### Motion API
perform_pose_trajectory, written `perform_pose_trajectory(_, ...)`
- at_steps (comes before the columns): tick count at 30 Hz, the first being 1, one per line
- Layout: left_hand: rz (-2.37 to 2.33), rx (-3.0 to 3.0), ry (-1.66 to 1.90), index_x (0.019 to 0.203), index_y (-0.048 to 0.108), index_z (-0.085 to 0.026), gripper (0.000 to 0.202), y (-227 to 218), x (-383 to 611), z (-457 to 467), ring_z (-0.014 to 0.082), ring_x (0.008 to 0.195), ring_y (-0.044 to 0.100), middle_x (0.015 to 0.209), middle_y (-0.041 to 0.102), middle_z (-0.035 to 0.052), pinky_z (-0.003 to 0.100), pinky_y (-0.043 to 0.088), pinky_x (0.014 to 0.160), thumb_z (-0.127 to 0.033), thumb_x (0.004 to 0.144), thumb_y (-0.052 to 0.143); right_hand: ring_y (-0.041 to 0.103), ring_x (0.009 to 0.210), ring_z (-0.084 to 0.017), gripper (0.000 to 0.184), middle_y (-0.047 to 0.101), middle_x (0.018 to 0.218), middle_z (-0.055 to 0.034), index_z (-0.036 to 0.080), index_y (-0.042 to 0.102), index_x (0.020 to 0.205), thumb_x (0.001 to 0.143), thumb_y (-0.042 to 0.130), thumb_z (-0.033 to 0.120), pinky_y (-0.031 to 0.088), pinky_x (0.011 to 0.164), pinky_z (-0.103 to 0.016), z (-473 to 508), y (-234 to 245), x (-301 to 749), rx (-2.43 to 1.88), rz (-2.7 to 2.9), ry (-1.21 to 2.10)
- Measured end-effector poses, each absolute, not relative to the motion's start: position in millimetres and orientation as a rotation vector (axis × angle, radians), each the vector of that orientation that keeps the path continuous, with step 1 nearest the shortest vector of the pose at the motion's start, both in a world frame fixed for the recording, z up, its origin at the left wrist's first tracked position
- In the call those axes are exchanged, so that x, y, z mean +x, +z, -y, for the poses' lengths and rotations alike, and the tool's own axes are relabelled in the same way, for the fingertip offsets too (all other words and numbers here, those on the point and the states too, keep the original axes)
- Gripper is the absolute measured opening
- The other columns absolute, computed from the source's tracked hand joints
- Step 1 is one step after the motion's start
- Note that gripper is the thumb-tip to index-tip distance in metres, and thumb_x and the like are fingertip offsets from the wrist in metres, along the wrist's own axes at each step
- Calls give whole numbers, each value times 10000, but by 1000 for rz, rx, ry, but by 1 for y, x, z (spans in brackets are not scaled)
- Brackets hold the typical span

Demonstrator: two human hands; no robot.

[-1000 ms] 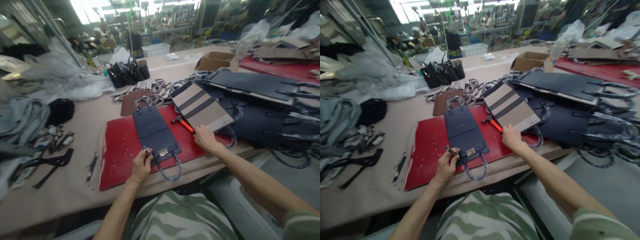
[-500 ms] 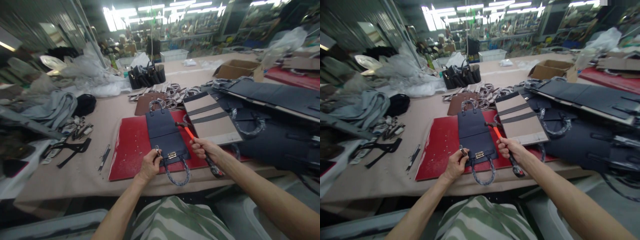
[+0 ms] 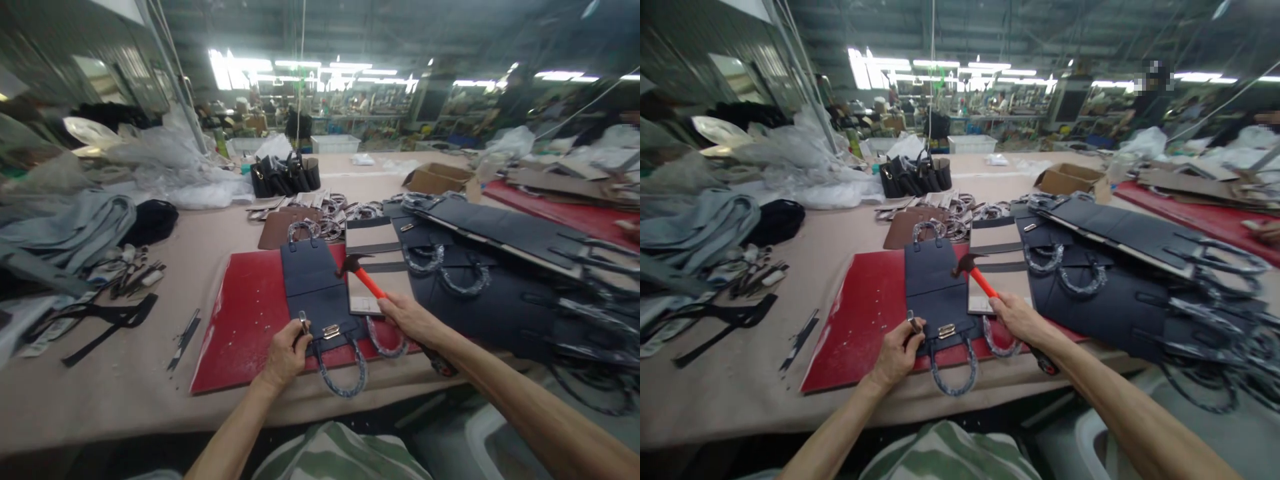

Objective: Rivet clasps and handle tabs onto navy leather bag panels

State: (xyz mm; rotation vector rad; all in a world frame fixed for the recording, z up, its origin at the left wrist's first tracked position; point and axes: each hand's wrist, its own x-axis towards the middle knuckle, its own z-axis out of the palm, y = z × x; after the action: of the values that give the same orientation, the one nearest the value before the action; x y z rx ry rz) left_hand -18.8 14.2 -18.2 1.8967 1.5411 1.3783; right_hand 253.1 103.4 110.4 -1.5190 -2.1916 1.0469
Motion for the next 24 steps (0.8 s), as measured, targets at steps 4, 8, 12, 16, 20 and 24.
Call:
perform_pose_trajectory(4,-1521,1921,1400,1033,628,-194,144,-23,-20,-15,199,952,706,1016,722,69,304,563,858,-209,926,533,476,617,-141,284,545,652,-13,189,524,724,957,398,294,345,617,-263,-120,81,256,-1638,2328,787)
perform_pose_trajectory(8,-1525,1921,1398,1050,624,-200,152,-24,-21,-15,198,954,704,1017,720,67,301,562,853,-210,929,532,521,648,-164,305,585,673,-52,164,591,775,979,385,260,343,630,-270,-135,68,274,-1793,2328,654)
perform_pose_trajectory(12,-1512,1895,1401,1043,623,-201,149,-22,-21,-14,195,958,698,1023,717,63,303,554,867,-199,918,543,514,631,-183,277,584,699,-77,152,624,835,961,395,244,326,607,-290,-139,71,302,-1865,2367,529)
perform_pose_trajectory(16,-1510,1873,1400,1005,629,-203,137,-19,-20,-14,194,944,694,1003,717,58,302,545,868,-173,895,554,500,601,-187,291,559,668,-68,172,611,796,945,374,253,322,583,-294,-130,64,301,-1802,2459,528)
perform_pose_trajectory(20,-1501,1876,1416,987,630,-203,138,-17,-19,-14,193,923,692,988,716,57,298,543,851,-157,878,560,514,621,-187,315,575,677,-69,181,573,781,953,334,292,345,603,-294,-118,62,281,-1705,2485,551)
perform_pose_trajectory(24,-1508,1895,1400,990,630,-205,143,-14,-18,-14,189,904,690,975,714,53,289,541,820,-151,882,553,508,597,-165,300,575,656,-34,206,523,765,959,345,351,351,589,-282,-102,102,264,-1552,2521,631)
